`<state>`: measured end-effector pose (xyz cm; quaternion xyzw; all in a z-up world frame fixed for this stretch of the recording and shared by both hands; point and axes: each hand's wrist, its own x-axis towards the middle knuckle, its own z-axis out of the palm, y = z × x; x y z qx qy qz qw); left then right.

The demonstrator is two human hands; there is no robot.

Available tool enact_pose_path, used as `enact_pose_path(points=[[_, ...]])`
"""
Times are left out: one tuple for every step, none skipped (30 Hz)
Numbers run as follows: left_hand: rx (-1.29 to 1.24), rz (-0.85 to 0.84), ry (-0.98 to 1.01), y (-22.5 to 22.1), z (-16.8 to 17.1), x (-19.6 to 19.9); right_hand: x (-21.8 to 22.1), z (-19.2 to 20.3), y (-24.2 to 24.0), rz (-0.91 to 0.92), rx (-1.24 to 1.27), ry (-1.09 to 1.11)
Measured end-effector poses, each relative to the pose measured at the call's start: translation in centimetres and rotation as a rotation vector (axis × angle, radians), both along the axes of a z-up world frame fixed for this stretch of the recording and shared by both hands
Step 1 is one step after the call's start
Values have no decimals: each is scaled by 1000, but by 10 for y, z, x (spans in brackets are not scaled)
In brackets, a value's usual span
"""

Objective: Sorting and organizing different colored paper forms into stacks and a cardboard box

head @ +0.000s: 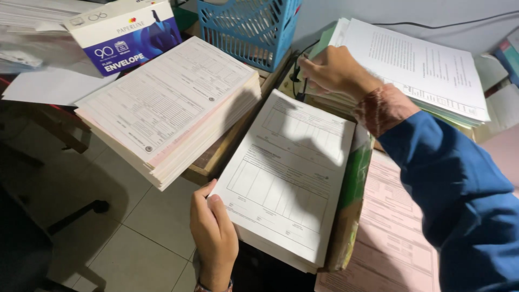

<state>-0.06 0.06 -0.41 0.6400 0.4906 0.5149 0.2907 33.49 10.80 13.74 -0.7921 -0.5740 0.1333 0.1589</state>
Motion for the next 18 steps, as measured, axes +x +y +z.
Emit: enact_pose_path(points=[[12,1,-1,0,1,0,4,10,-14,-11,-69,8],[7,-8,-1,-1,3,-1,7,13,-27,-20,-74,8],[5,-16,-25,-1,6,-2,9,16,-39,58,-215,-82],[2,-22,-51,-2,8,-2,10,19,-51,139,-356,-174],[-1,-28,-52,-7,10,1,18,13,-57,133,-361,-174],[211,81,21,-12,13,3,24,6,-62,134,-414,-142],[423,188,96,-18,16,5,31,-1,-68,136,-467,-110],[420,187,96,-28,3,11,44,-15,-70,136,-470,-109],[533,138,120,-39,-10,17,57,-29,-71,213,-414,-195],[645,92,146,-51,-23,22,69,-43,-72,295,-357,-279],[639,94,149,-64,-26,29,64,-40,-76,299,-362,-276],[650,-67,270,-78,-28,34,58,-37,-78,273,-416,-308],[654,-230,389,-91,-30,40,52,-35,-80,246,-470,-340],[652,-227,392,-97,-19,39,60,-43,-80,251,-469,-339],[631,-262,339,-103,-6,38,67,-52,-79,326,-351,-374],[610,-301,286,-109,6,37,75,-61,-80,396,-232,-406],[610,-302,290,-113,6,37,67,-51,-84,397,-231,-402],[697,-237,185,-118,6,37,59,-42,-92,417,-156,-416]])
